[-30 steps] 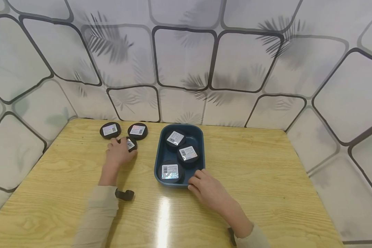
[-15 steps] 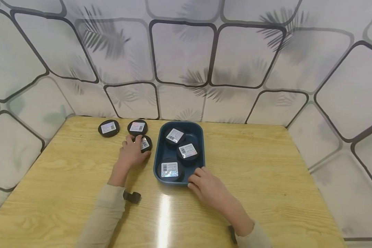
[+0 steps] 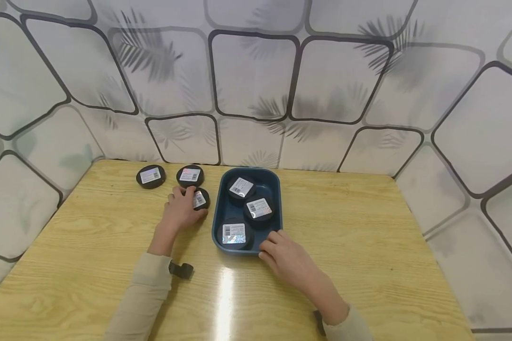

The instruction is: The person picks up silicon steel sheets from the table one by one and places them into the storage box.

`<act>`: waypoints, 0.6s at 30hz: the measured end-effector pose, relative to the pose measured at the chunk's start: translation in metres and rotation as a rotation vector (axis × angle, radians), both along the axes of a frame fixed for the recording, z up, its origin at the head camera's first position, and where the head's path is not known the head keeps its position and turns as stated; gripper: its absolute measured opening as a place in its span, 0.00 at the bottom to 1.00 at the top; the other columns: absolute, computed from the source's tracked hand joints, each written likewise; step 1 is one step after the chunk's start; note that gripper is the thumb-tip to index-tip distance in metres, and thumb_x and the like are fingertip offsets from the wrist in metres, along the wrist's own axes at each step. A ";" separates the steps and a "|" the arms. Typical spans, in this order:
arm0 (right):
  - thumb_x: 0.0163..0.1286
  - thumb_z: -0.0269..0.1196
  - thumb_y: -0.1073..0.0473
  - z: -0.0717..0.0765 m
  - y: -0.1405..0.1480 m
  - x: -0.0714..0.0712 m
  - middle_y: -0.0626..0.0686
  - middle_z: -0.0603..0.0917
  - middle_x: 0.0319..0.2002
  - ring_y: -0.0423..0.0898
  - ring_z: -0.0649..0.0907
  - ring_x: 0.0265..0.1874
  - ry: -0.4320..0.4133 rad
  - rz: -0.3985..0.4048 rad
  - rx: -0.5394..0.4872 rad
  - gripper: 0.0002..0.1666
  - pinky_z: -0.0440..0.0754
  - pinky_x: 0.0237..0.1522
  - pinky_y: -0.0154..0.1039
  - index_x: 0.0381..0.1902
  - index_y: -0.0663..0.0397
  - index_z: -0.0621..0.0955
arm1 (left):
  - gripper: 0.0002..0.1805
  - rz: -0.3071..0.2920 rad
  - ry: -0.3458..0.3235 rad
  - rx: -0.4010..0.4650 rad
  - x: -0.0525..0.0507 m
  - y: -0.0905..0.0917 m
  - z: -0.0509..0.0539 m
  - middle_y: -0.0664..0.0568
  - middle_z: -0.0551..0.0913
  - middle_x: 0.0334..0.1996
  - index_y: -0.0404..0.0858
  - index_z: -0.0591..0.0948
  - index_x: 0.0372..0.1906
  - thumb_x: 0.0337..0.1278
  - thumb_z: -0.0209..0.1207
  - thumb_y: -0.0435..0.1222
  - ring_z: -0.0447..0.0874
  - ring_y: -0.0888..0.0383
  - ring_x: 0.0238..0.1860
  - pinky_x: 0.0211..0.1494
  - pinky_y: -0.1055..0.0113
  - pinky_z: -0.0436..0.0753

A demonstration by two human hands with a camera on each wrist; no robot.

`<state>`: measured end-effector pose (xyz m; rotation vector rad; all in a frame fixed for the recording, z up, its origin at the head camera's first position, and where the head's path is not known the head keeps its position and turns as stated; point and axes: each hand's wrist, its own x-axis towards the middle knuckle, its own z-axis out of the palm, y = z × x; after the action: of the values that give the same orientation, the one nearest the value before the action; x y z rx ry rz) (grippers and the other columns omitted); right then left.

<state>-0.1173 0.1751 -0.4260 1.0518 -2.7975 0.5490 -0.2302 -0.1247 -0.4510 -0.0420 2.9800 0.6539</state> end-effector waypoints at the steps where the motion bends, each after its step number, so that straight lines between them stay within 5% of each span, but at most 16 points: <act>1: 0.69 0.65 0.60 0.000 0.000 0.000 0.43 0.77 0.35 0.39 0.71 0.35 0.000 -0.001 0.000 0.03 0.75 0.38 0.36 0.39 0.50 0.85 | 0.42 0.001 -0.002 0.001 0.000 0.000 0.001 0.28 0.58 0.64 0.35 0.62 0.71 0.57 0.66 0.48 0.63 0.32 0.61 0.62 0.37 0.68; 18: 0.69 0.66 0.59 -0.001 -0.001 0.000 0.42 0.76 0.34 0.39 0.70 0.35 -0.004 -0.022 0.016 0.03 0.75 0.38 0.36 0.39 0.49 0.85 | 0.49 -0.013 -0.092 -0.044 0.004 0.001 0.011 0.26 0.58 0.63 0.34 0.56 0.75 0.55 0.67 0.51 0.63 0.31 0.61 0.64 0.38 0.67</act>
<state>-0.1171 0.1746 -0.4268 1.0225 -2.8178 0.5273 -0.2260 -0.1237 -0.4404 -0.0536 2.9037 0.5682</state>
